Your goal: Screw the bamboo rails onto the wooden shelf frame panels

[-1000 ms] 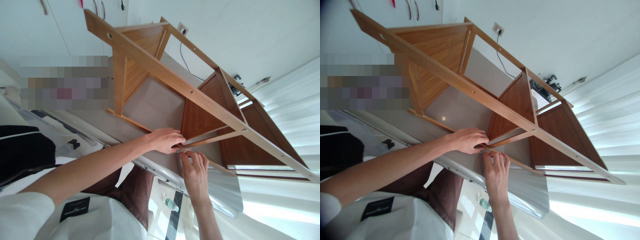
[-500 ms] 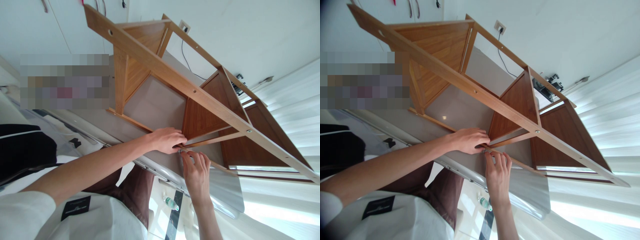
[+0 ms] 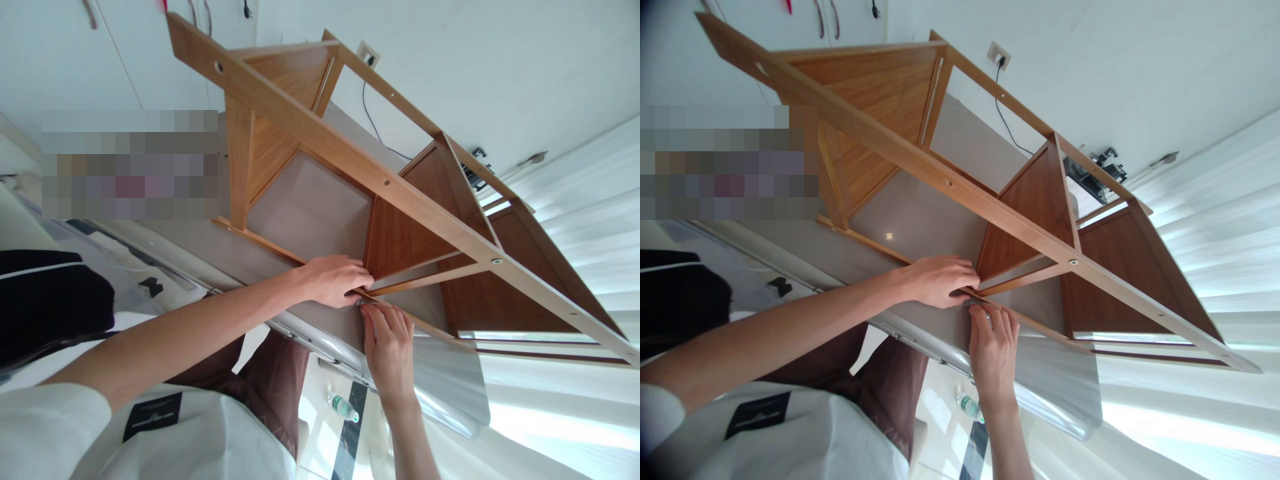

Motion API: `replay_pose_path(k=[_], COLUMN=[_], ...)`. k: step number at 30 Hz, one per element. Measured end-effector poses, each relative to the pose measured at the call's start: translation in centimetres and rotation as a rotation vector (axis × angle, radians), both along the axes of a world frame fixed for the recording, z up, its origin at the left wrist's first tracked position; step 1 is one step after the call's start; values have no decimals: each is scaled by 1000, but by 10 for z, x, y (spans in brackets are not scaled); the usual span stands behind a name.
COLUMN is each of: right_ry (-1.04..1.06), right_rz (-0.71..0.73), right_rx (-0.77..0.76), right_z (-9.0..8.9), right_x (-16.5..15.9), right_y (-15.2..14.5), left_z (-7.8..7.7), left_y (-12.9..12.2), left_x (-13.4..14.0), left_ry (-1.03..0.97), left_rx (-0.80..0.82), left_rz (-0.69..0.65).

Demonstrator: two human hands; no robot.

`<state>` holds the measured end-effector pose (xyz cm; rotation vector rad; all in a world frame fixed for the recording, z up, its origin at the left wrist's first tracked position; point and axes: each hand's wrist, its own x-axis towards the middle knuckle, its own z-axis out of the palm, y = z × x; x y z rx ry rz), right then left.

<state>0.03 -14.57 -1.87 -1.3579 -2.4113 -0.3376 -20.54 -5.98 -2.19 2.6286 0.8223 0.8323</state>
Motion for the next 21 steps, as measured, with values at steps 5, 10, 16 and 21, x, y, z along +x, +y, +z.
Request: replay_pose_path(k=[5,10,16,21], right_ry=[1,-30,-72,-94], right_rz=[15,10,6,-4], right_rx=[-9,-3,15,39], right_z=[3,4,7,8], right_x=[0,1,-1,-2], right_y=[-3,-6,-3,-4], left_z=[2,1,0,1], left_y=[0,0,0,0], left_x=[-1,0,0,0], left_ry=[7,2,-3,-6], left_rx=[-15,-19,-14,-6], left_rz=[5,4,-1,-7])
